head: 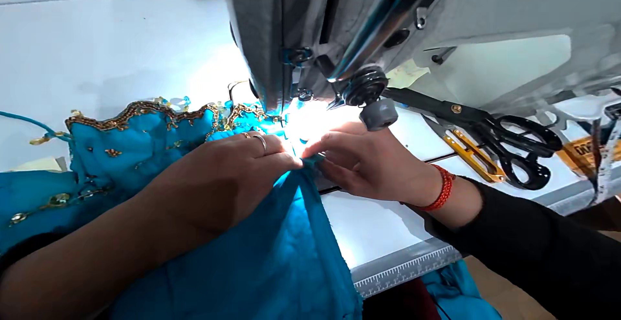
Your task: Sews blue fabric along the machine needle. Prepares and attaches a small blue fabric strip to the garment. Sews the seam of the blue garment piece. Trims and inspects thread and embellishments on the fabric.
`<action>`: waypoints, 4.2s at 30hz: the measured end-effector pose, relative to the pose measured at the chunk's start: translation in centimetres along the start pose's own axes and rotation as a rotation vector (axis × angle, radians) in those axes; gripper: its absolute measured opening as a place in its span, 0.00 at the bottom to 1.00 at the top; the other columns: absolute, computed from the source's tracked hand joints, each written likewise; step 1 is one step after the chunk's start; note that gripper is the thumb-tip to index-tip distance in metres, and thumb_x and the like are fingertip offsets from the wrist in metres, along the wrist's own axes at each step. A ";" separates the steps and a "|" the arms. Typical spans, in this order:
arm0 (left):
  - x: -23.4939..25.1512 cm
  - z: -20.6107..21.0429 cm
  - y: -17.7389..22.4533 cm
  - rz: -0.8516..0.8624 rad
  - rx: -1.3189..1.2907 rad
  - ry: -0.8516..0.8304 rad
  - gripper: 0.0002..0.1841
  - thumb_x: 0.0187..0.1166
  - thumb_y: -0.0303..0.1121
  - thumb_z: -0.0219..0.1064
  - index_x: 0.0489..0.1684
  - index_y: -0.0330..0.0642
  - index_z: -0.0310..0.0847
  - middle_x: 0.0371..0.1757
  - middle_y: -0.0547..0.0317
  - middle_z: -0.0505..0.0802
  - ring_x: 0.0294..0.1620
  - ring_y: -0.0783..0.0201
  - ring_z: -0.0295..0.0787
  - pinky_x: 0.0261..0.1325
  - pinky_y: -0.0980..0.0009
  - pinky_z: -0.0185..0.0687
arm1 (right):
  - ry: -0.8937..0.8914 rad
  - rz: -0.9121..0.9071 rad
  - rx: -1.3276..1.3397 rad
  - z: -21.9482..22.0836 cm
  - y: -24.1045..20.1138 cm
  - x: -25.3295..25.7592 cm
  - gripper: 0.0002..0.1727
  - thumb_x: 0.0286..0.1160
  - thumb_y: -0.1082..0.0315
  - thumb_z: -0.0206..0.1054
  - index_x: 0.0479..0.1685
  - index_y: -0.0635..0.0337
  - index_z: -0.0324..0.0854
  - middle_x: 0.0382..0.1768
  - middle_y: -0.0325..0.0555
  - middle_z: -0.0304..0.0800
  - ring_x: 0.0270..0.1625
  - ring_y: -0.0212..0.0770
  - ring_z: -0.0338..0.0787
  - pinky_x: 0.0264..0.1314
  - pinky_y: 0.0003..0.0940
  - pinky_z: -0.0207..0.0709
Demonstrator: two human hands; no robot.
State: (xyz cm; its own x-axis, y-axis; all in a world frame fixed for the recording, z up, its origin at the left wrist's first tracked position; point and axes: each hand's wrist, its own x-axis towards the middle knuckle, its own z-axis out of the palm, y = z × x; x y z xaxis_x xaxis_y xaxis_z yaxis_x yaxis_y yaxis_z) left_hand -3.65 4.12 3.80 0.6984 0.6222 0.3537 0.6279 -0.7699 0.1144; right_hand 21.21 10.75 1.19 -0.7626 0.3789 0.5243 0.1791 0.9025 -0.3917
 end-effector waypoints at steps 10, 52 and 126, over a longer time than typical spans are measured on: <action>0.1 0.1 -0.5 0.001 -0.071 -0.008 0.17 0.78 0.32 0.54 0.48 0.47 0.93 0.50 0.57 0.95 0.56 0.59 0.91 0.58 0.69 0.85 | 0.077 0.031 0.012 -0.1 0.0 0.0 0.09 0.73 0.70 0.65 0.38 0.59 0.93 0.32 0.41 0.89 0.39 0.31 0.85 0.43 0.21 0.76; 0.6 -0.6 -2.0 -0.031 -0.040 -0.106 0.19 0.79 0.33 0.53 0.50 0.47 0.94 0.48 0.58 0.92 0.54 0.59 0.89 0.54 0.66 0.84 | -0.107 -0.137 -0.319 -0.4 0.3 0.7 0.16 0.77 0.66 0.60 0.48 0.52 0.95 0.45 0.42 0.97 0.47 0.46 0.91 0.52 0.44 0.75; 0.4 -0.3 -2.2 0.026 -0.049 -0.067 0.18 0.78 0.34 0.54 0.49 0.49 0.95 0.50 0.60 0.93 0.57 0.61 0.90 0.59 0.67 0.85 | -0.092 -0.138 -0.212 -0.2 0.3 0.5 0.14 0.70 0.66 0.62 0.41 0.55 0.94 0.37 0.42 0.94 0.44 0.44 0.90 0.48 0.42 0.76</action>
State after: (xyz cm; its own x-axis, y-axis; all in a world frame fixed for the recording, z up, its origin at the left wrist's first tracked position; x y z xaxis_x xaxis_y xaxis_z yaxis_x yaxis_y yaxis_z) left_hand -4.83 6.01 3.94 0.7367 0.6085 0.2949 0.5926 -0.7911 0.1517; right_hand 21.01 11.26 1.51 -0.8405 0.2374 0.4871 0.1879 0.9708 -0.1490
